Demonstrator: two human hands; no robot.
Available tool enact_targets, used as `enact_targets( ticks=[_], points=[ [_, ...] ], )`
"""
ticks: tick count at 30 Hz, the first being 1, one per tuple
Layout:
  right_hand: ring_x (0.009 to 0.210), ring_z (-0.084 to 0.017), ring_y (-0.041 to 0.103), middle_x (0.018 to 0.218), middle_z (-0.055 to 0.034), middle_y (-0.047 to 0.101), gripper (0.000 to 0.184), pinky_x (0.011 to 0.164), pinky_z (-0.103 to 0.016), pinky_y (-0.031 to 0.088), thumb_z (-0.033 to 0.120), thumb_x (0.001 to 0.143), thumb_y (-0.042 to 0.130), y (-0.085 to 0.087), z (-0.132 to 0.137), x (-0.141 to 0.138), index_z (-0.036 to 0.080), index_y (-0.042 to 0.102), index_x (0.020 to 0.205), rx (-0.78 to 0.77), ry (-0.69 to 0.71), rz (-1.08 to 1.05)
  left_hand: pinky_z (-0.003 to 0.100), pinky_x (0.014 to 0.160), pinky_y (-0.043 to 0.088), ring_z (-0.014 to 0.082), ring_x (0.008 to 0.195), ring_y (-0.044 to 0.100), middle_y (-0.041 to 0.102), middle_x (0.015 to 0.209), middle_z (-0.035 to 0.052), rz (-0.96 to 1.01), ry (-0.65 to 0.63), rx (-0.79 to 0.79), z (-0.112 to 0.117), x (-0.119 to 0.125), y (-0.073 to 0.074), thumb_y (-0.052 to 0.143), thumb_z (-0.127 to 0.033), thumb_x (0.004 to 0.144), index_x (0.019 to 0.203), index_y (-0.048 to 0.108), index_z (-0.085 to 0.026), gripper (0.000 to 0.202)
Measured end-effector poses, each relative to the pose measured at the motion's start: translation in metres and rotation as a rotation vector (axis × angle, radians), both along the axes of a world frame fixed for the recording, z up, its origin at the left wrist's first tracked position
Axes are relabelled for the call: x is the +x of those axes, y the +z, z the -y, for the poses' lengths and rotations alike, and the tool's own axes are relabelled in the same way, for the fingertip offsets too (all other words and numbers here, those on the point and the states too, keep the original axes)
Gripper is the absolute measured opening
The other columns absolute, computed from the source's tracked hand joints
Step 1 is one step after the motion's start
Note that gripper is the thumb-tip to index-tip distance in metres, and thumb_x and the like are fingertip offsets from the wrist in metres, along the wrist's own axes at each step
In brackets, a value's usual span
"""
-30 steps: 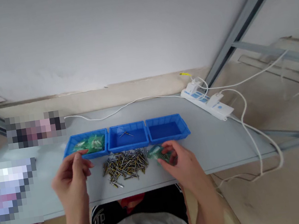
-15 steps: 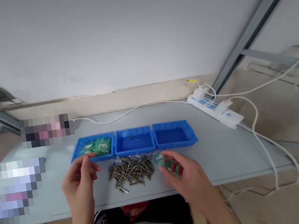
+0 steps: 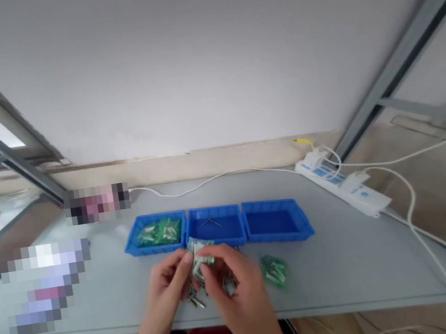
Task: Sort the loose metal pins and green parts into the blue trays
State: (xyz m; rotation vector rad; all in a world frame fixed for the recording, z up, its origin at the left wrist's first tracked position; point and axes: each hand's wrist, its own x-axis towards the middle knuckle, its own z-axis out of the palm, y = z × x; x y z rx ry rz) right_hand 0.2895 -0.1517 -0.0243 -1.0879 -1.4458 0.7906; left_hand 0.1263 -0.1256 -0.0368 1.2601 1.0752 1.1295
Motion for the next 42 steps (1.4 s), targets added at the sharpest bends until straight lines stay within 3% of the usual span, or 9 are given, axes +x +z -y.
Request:
enact_targets(
  ticks=[4,10,15,21,29,34,36,39,42],
  points=[
    [0.066,-0.015,0.069,0.084,0.0011,0.073,0.049,0.063,-0.025,0.061,0.038,0.100,0.076,-0.016,-0.011,-0.014,0.027,0.065,0.146,-0.121,-0.072,-0.280,0.021,0.048,0.029,0.0092,0.050,0.041,0.059,0.058,-0.0019,0.049,0.132,0.016,-0.003,0.002,-0.002,0.079,-0.074,0.088,0.083,0.071,-0.018,0.057],
    [0.052,-0.012,0.056,0.066,0.0018,0.064,0.031,0.045,-0.021,0.046,0.050,0.090,0.084,-0.025,-0.020,-0.019,0.020,0.078,0.093,-0.261,-0.085,-0.352,0.022,0.053,0.026,0.0087,0.054,0.032,0.040,0.055,-0.0072,0.019,0.211,0.045,-0.004,-0.003,-0.008,0.079,-0.075,0.087,0.071,0.058,-0.019,0.062],
    [0.058,-0.014,0.056,0.067,0.0002,0.065,0.031,0.054,-0.024,0.048,0.050,0.089,0.084,-0.027,-0.023,-0.020,0.019,0.079,0.089,-0.199,-0.191,-0.281,0.023,0.054,0.023,0.0091,0.056,0.027,0.032,0.058,-0.0078,-0.001,0.227,0.079,-0.003,-0.001,-0.007,0.078,-0.072,0.089,0.070,0.061,-0.018,0.060],
    [0.057,-0.015,0.053,0.063,0.0012,0.061,0.029,0.051,-0.025,0.043,0.049,0.092,0.081,-0.034,-0.021,-0.014,0.020,0.083,0.091,-0.169,-0.264,-0.213,0.023,0.048,0.030,0.0090,0.045,0.036,0.050,0.049,-0.0051,0.021,0.209,0.015,-0.001,0.001,-0.007,0.077,-0.071,0.090,0.088,0.076,-0.015,0.055],
    [0.068,-0.018,0.065,0.076,-0.0027,0.074,0.029,0.063,-0.027,0.055,0.047,0.102,0.071,-0.023,-0.015,-0.012,0.023,0.084,0.091,-0.109,-0.153,-0.235,0.020,0.048,0.046,0.0108,0.051,0.060,0.069,0.068,0.0001,0.137,0.222,0.009,0.003,0.001,-0.001,0.077,-0.060,0.095,0.100,0.077,-0.016,0.044],
    [0.076,-0.019,0.072,0.093,-0.0060,0.078,0.035,0.066,-0.028,0.060,0.045,0.095,0.080,-0.028,-0.020,-0.016,0.022,0.078,0.122,-0.115,-0.190,-0.280,0.019,0.049,0.049,0.0092,0.050,0.064,0.076,0.082,-0.0017,0.225,0.257,0.046,0.000,0.005,-0.002,0.086,-0.049,0.091,0.131,0.065,-0.022,0.053],
    [0.072,-0.018,0.070,0.088,-0.0048,0.076,0.036,0.063,-0.027,0.058,0.045,0.095,0.080,-0.031,-0.021,-0.017,0.021,0.077,0.122,-0.144,-0.183,-0.289,0.019,0.049,0.050,0.0104,0.051,0.065,0.076,0.077,-0.0018,0.233,0.269,0.023,-0.001,0.004,-0.004,0.088,-0.049,0.089,0.124,0.066,-0.020,0.051],
    [0.069,-0.017,0.066,0.080,-0.0032,0.073,0.023,0.062,-0.027,0.055,0.043,0.096,0.078,-0.033,-0.023,-0.016,0.020,0.080,0.098,-0.150,-0.143,-0.231,0.020,0.052,0.052,0.0128,0.054,0.067,0.075,0.071,0.0006,0.217,0.272,-0.010,-0.003,0.002,-0.007,0.090,-0.051,0.085,0.103,0.070,-0.017,0.043],
    [0.067,-0.016,0.062,0.075,-0.0011,0.069,0.021,0.062,-0.026,0.052,0.041,0.096,0.078,-0.033,-0.023,-0.014,0.021,0.081,0.090,-0.129,-0.158,-0.167,0.022,0.056,0.053,0.0145,0.058,0.068,0.071,0.067,0.0001,0.181,0.267,-0.010,-0.003,-0.002,-0.008,0.090,-0.048,0.084,0.100,0.074,-0.017,0.039]
  ],
)
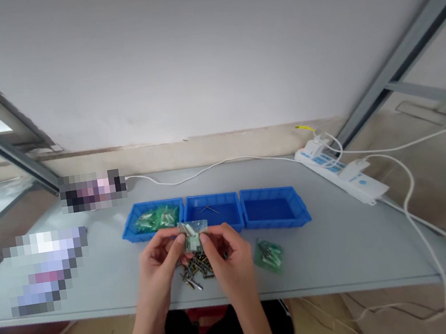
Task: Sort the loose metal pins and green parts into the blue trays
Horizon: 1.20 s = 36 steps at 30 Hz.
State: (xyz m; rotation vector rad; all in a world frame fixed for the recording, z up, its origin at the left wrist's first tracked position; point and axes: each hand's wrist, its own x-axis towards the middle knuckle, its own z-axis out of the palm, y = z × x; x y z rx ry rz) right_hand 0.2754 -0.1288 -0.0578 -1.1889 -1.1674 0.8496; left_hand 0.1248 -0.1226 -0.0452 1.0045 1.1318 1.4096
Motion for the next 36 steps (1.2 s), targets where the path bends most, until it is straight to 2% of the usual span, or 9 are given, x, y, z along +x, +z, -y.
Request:
enact_targets(
  ticks=[2,7,9,13,18,22,26,30,36],
  points=[
    [0.063,-0.015,0.060,0.071,-0.0003,0.068,0.021,0.058,-0.026,0.050,0.041,0.096,0.077,0.002,0.001,0.001,0.021,0.082,0.092,-0.009,-0.027,-0.007,0.022,0.057,0.051,0.0159,0.065,0.069,0.072,0.073,0.0021,-0.050,0.007,0.036,0.000,-0.002,0.001,0.090,-0.044,0.085,0.098,0.076,-0.018,0.032],
    [0.063,-0.017,0.067,0.075,-0.0026,0.076,0.024,0.060,-0.026,0.056,0.039,0.101,0.069,0.008,0.006,0.004,0.024,0.087,0.098,0.022,0.069,-0.105,0.023,0.068,0.053,0.0239,0.104,0.071,0.074,0.123,0.0126,-0.135,0.050,0.184,0.001,-0.001,0.006,0.082,-0.036,0.091,0.083,0.076,-0.020,0.019],
    [0.067,-0.017,0.070,0.080,-0.0032,0.079,0.021,0.064,-0.026,0.059,0.037,0.100,0.071,0.010,0.006,0.004,0.024,0.087,0.095,0.053,0.048,-0.096,0.023,0.063,0.052,0.0224,0.100,0.071,0.072,0.128,0.0126,-0.115,0.027,0.171,0.001,-0.001,0.005,0.078,-0.037,0.095,0.082,0.075,-0.020,0.022],
    [0.075,-0.019,0.075,0.088,-0.0044,0.081,0.012,0.070,-0.027,0.063,0.032,0.097,0.076,0.009,0.004,0.002,0.024,0.085,0.095,0.084,0.004,-0.041,0.022,0.056,0.050,0.0138,0.067,0.062,0.072,0.092,0.0055,-0.036,-0.056,0.072,0.002,-0.002,0.001,0.071,-0.042,0.101,0.092,0.077,-0.020,0.024],
    [0.075,-0.019,0.076,0.092,-0.0055,0.081,0.016,0.068,-0.028,0.065,0.036,0.101,0.074,0.006,0.002,0.002,0.024,0.085,0.103,0.054,0.022,-0.038,0.023,0.057,0.052,0.0137,0.057,0.062,0.068,0.067,-0.0002,-0.018,-0.092,0.016,0.001,-0.002,-0.003,0.077,-0.046,0.097,0.104,0.078,-0.019,0.028],
    [0.072,-0.018,0.075,0.096,-0.0068,0.083,0.022,0.068,-0.030,0.066,0.042,0.104,0.071,0.007,0.003,0.006,0.025,0.085,0.109,0.061,0.064,-0.057,0.023,0.060,0.054,0.0140,0.060,0.063,0.072,0.070,0.0008,-0.056,0.142,0.031,0.000,-0.006,-0.002,0.080,-0.047,0.096,0.115,0.080,-0.019,0.034],
    [0.074,-0.018,0.073,0.107,-0.0090,0.085,0.023,0.069,-0.030,0.066,0.042,0.106,0.069,0.007,0.003,0.010,0.025,0.084,0.110,0.066,0.069,-0.077,0.026,0.070,0.057,0.0155,0.070,0.066,0.080,0.091,0.0046,-0.217,0.388,0.089,0.000,-0.023,0.002,0.075,-0.045,0.100,0.136,0.077,-0.022,0.043],
    [0.071,-0.017,0.072,0.098,-0.0079,0.085,0.022,0.065,-0.028,0.063,0.041,0.105,0.070,0.004,0.003,0.013,0.024,0.084,0.109,0.073,0.062,-0.122,0.025,0.063,0.053,0.0165,0.075,0.066,0.079,0.113,0.0092,-0.490,0.383,0.122,-0.001,-0.040,0.003,0.068,-0.046,0.104,0.134,0.081,-0.024,0.039],
    [0.066,-0.016,0.071,0.083,-0.0056,0.082,0.023,0.061,-0.026,0.060,0.043,0.104,0.072,0.021,0.002,0.020,0.024,0.085,0.104,0.065,0.038,-0.109,0.025,0.062,0.050,0.0155,0.066,0.062,0.078,0.092,0.0052,-0.574,0.403,0.121,0.000,-0.037,0.002,0.065,-0.044,0.104,0.117,0.084,-0.023,0.031]
  ],
)
